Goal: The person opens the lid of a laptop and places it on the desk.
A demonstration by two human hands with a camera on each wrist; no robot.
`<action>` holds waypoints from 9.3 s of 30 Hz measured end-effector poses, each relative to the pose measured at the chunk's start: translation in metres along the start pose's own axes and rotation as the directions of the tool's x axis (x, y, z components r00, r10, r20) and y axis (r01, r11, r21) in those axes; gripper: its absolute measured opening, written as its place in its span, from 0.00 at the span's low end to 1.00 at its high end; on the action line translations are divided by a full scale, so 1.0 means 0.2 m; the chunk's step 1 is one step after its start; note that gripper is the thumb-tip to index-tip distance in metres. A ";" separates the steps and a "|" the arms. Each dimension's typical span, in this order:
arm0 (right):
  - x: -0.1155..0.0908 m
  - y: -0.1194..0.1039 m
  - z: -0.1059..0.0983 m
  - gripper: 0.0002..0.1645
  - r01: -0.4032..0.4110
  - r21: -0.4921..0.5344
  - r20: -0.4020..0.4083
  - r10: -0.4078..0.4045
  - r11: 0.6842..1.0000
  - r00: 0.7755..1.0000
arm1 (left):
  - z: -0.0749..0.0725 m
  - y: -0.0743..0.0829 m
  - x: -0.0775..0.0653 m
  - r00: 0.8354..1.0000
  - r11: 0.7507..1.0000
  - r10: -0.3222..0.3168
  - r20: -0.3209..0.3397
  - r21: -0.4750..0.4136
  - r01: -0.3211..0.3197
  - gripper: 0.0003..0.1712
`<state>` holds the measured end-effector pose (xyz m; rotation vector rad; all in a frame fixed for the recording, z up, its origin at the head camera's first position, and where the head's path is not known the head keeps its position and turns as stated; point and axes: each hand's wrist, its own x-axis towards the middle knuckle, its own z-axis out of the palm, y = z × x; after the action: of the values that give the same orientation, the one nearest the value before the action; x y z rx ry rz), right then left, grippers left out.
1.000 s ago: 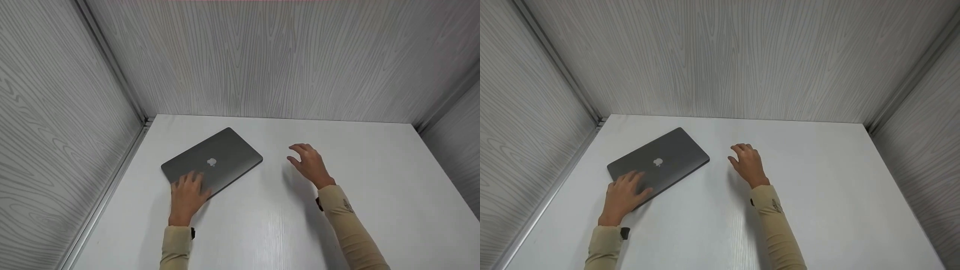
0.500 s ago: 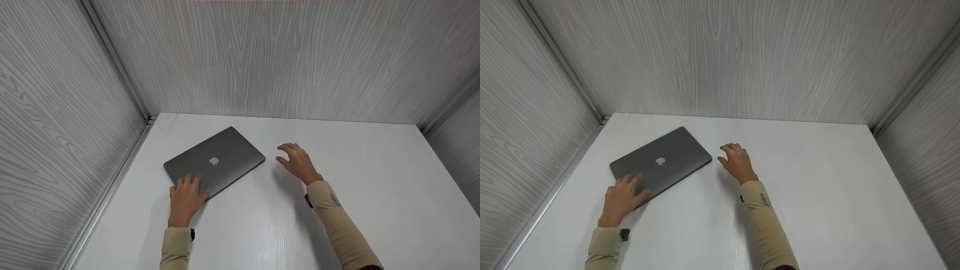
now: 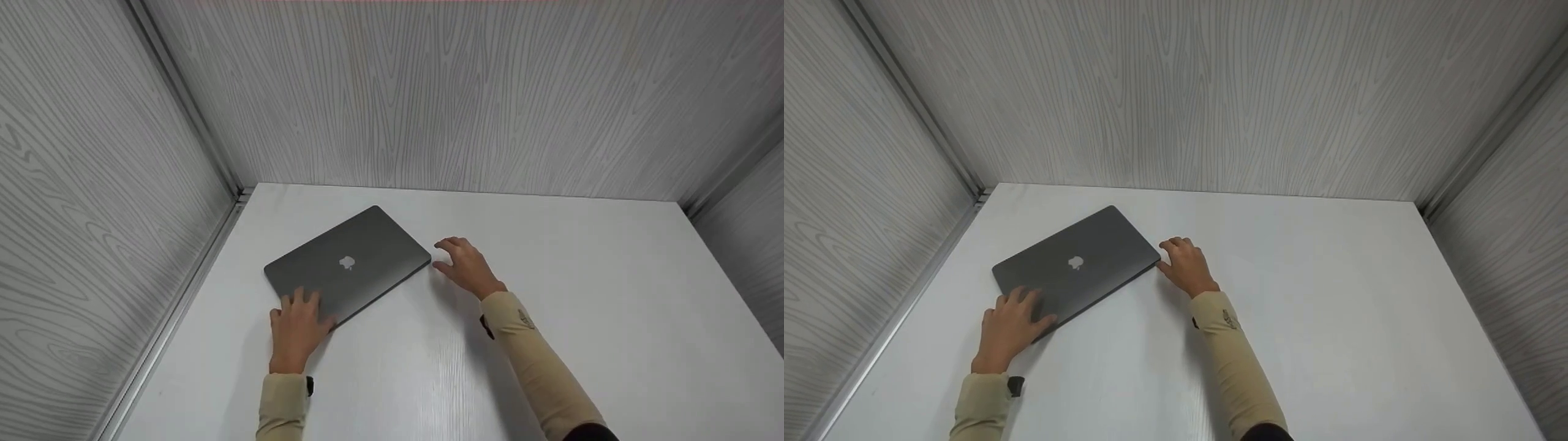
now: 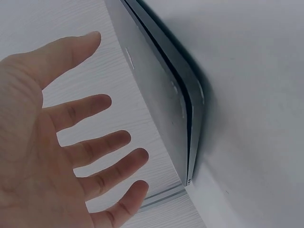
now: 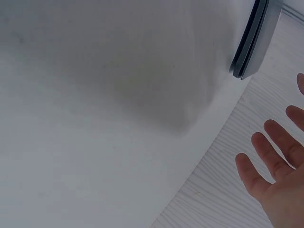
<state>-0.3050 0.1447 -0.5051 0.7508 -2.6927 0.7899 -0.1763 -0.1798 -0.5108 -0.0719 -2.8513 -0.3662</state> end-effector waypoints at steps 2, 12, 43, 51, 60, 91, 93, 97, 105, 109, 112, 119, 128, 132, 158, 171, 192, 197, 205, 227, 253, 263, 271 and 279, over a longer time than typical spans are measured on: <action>0.00 -0.01 0.02 0.23 -0.007 -0.006 0.020 0.007 1.000 1.000 | 0.01 0.00 0.00 1.000 1.000 -0.005 -0.003 -0.003 0.005 0.32; 0.02 -0.05 0.11 0.27 -0.009 -0.030 0.128 0.013 1.000 0.992 | 0.01 0.00 0.00 0.988 0.987 -0.119 0.094 -0.092 0.128 0.41; 0.12 -0.10 0.26 0.37 -0.111 -0.052 0.240 0.120 0.992 0.963 | 0.06 -0.12 -0.01 0.859 0.836 -0.351 0.374 -0.287 0.467 0.66; 0.15 -0.09 0.25 0.45 -0.158 -0.102 0.292 0.181 0.982 0.939 | 0.10 -0.11 0.01 0.860 0.817 -0.359 0.362 -0.324 0.478 0.69; 0.16 -0.08 0.29 0.52 -0.154 -0.104 0.312 0.179 0.983 0.933 | 0.11 -0.09 -0.01 0.861 0.815 -0.378 0.339 -0.320 0.484 0.70; 0.13 -0.08 0.19 0.61 -0.215 -0.042 0.295 0.218 0.976 0.930 | 0.16 -0.10 0.08 0.908 0.776 -0.322 0.267 -0.474 0.415 0.61; 0.12 -0.07 0.18 0.59 -0.219 -0.048 0.304 0.223 0.975 0.926 | 0.16 -0.10 0.08 0.911 0.773 -0.311 0.270 -0.487 0.408 0.60; 0.11 -0.06 0.16 0.55 -0.228 -0.053 0.311 0.234 0.972 0.921 | 0.16 -0.10 0.09 0.918 0.769 -0.283 0.277 -0.506 0.390 0.60; 0.07 -0.05 0.13 0.54 -0.231 -0.065 0.297 0.240 0.971 0.924 | 0.16 -0.09 0.11 0.922 0.781 -0.263 0.283 -0.498 0.376 0.60; 0.06 -0.05 0.14 0.54 -0.202 -0.083 0.281 0.218 0.976 0.935 | 0.17 -0.10 0.11 0.927 0.794 -0.261 0.270 -0.486 0.365 0.60; 0.06 -0.05 0.14 0.54 -0.194 -0.086 0.277 0.211 0.977 0.937 | 0.17 -0.09 0.10 0.930 0.802 -0.263 0.256 -0.478 0.358 0.59; 0.06 -0.06 0.14 0.53 -0.204 -0.075 0.274 0.217 0.976 0.937 | 0.15 -0.06 0.08 0.927 0.810 -0.308 0.214 -0.453 0.374 0.56; 0.03 -0.07 0.13 0.53 -0.203 -0.067 0.247 0.213 0.977 0.945 | 0.14 -0.05 0.09 0.923 0.814 -0.313 0.223 -0.437 0.382 0.56; 0.01 -0.06 0.12 0.53 -0.226 -0.060 0.239 0.234 0.972 0.942 | 0.15 -0.04 0.09 0.930 0.821 -0.293 0.220 -0.441 0.363 0.57; -0.14 0.04 -0.03 0.52 -0.353 -0.005 0.200 0.346 0.936 0.917 | 0.21 0.10 0.20 0.947 0.841 -0.199 0.253 -0.452 0.298 0.56; -0.22 0.05 -0.08 0.52 -0.379 -0.020 0.172 0.377 0.925 0.910 | 0.22 0.16 0.25 0.942 0.850 -0.166 0.291 -0.442 0.286 0.56; -0.36 0.12 -0.17 0.54 -0.436 -0.028 0.148 0.435 0.899 0.888 | 0.27 0.29 0.31 0.947 0.863 -0.096 0.305 -0.449 0.232 0.55; -0.39 0.12 -0.19 0.54 -0.457 -0.038 0.154 0.457 0.889 0.876 | 0.26 0.31 0.32 0.946 0.867 -0.067 0.317 -0.450 0.212 0.55; -0.43 0.12 -0.21 0.52 -0.472 -0.036 0.133 0.473 0.881 0.871 | 0.25 0.33 0.34 0.949 0.881 -0.026 0.316 -0.441 0.171 0.55; -0.55 0.13 -0.26 0.53 -0.540 -0.012 0.123 0.537 0.842 0.834 | 0.28 0.41 0.37 0.942 0.885 0.056 0.331 -0.454 0.107 0.55; -0.62 0.13 -0.23 0.41 -0.472 -0.143 0.068 0.484 0.870 0.872 | 0.32 0.46 0.37 0.913 0.953 0.053 0.404 -0.294 0.074 0.51; -0.57 0.13 -0.23 0.45 -0.450 -0.195 0.122 0.477 0.872 0.871 | 0.28 0.46 0.36 0.897 0.963 0.012 0.442 -0.248 0.110 0.53; -0.57 0.15 -0.24 0.48 -0.465 -0.191 0.137 0.493 0.864 0.859 | 0.28 0.47 0.36 0.903 0.964 0.022 0.429 -0.248 0.094 0.52; -0.60 0.12 -0.21 0.44 -0.445 -0.205 0.107 0.472 0.872 0.875 | 0.28 0.47 0.33 0.903 0.974 0.043 0.428 -0.217 0.057 0.51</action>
<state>-0.2136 0.2345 -0.5238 0.1235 -3.0809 0.5909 -0.2473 -0.0743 -0.5233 -0.2109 -3.2295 -0.7621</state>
